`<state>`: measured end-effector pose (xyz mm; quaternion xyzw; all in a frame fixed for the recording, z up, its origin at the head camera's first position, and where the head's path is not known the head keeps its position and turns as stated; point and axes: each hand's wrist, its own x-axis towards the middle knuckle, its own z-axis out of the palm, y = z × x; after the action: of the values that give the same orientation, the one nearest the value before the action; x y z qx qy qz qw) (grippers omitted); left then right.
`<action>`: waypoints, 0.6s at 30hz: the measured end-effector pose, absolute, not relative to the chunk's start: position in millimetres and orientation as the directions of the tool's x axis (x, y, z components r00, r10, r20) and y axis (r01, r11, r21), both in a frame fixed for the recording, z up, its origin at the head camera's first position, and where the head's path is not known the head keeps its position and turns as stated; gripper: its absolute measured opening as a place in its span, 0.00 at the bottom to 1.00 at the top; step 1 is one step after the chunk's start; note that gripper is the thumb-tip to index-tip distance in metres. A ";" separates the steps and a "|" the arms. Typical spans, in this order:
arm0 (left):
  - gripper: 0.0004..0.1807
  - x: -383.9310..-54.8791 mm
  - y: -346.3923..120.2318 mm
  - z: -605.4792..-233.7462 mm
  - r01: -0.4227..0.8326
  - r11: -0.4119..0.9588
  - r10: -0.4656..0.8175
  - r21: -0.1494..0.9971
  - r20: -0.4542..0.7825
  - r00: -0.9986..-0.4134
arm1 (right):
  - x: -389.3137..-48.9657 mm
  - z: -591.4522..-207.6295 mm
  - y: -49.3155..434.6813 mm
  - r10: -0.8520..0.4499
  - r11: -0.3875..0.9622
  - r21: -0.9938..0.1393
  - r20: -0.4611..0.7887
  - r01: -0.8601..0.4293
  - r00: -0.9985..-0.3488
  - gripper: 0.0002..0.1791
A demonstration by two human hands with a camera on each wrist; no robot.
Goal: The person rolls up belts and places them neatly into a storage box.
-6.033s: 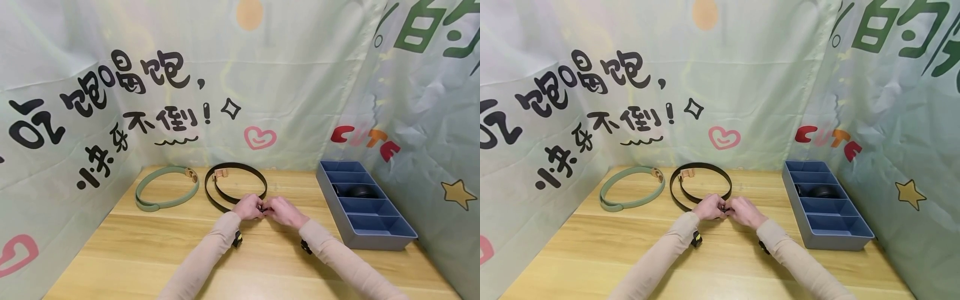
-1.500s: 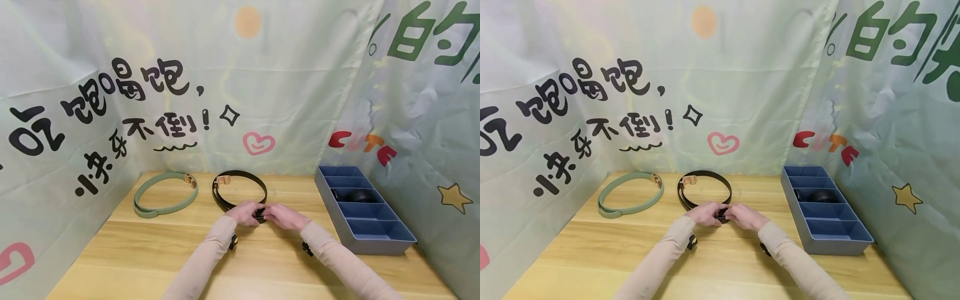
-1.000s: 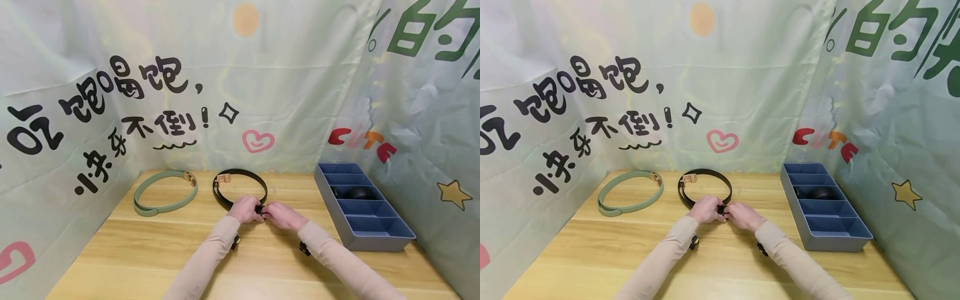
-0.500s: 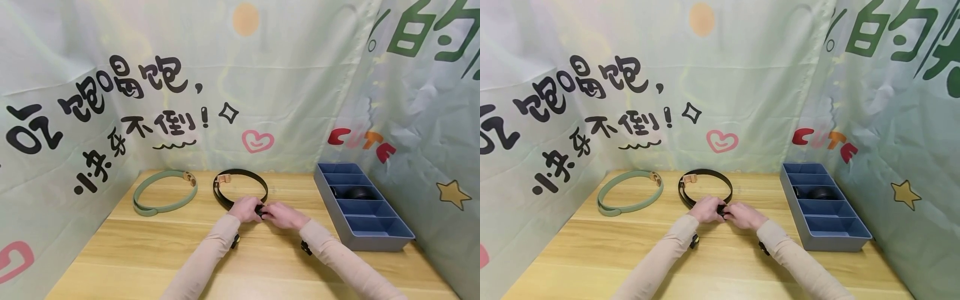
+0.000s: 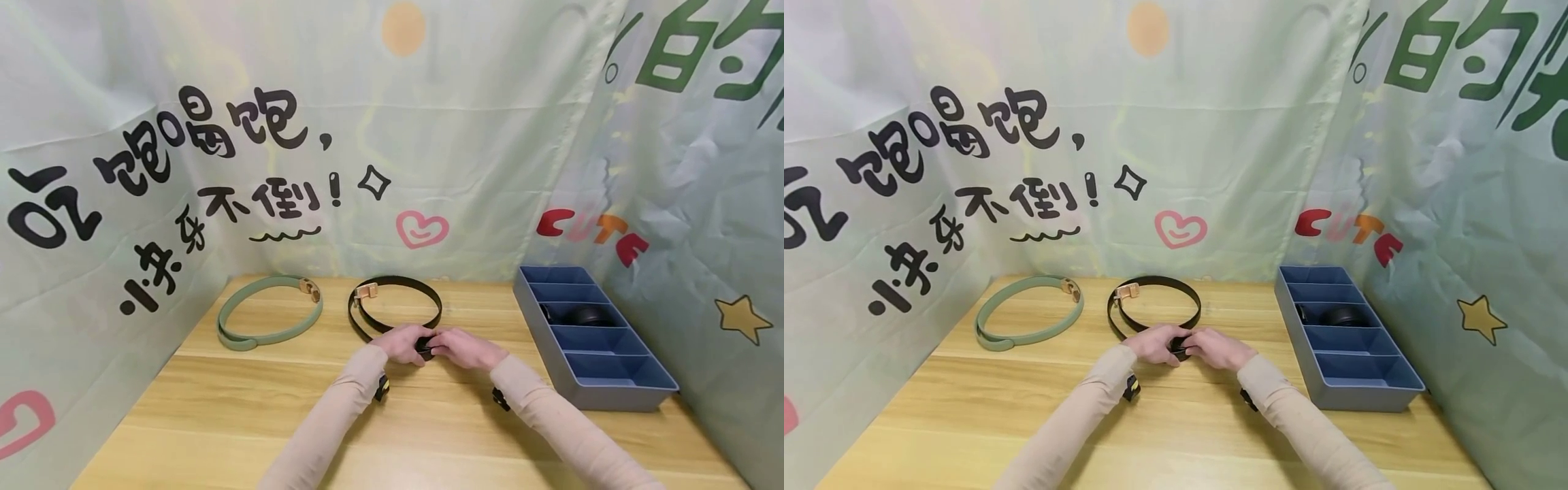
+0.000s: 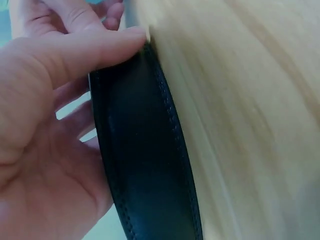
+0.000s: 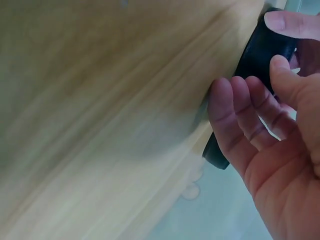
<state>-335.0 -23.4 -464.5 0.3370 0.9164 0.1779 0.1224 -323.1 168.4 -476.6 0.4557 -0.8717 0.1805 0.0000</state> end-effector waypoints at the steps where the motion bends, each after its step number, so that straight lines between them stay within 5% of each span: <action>1: 0.37 -335.2 -23.3 -464.8 0.566 0.713 0.655 0.414 -0.104 -0.748 | -323.1 -476.1 168.6 -0.795 0.521 -0.319 0.157 -0.791 -0.587 0.10; 12: 0.17 -334.4 -19.5 -466.3 0.570 0.768 0.590 0.292 0.023 -0.807 | -315.8 -469.2 157.8 -0.765 0.573 -0.263 0.168 -0.776 -0.622 0.07; 18: 0.25 -333.7 -24.3 -470.3 0.593 0.729 0.627 0.341 0.015 -0.779 | -315.7 -474.2 157.9 -0.767 0.549 -0.289 0.198 -0.784 -0.610 0.07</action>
<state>-333.7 -24.3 -470.3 0.3284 0.9285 0.1660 0.0505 -315.7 157.9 -474.2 0.4407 -0.8799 0.1764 0.0240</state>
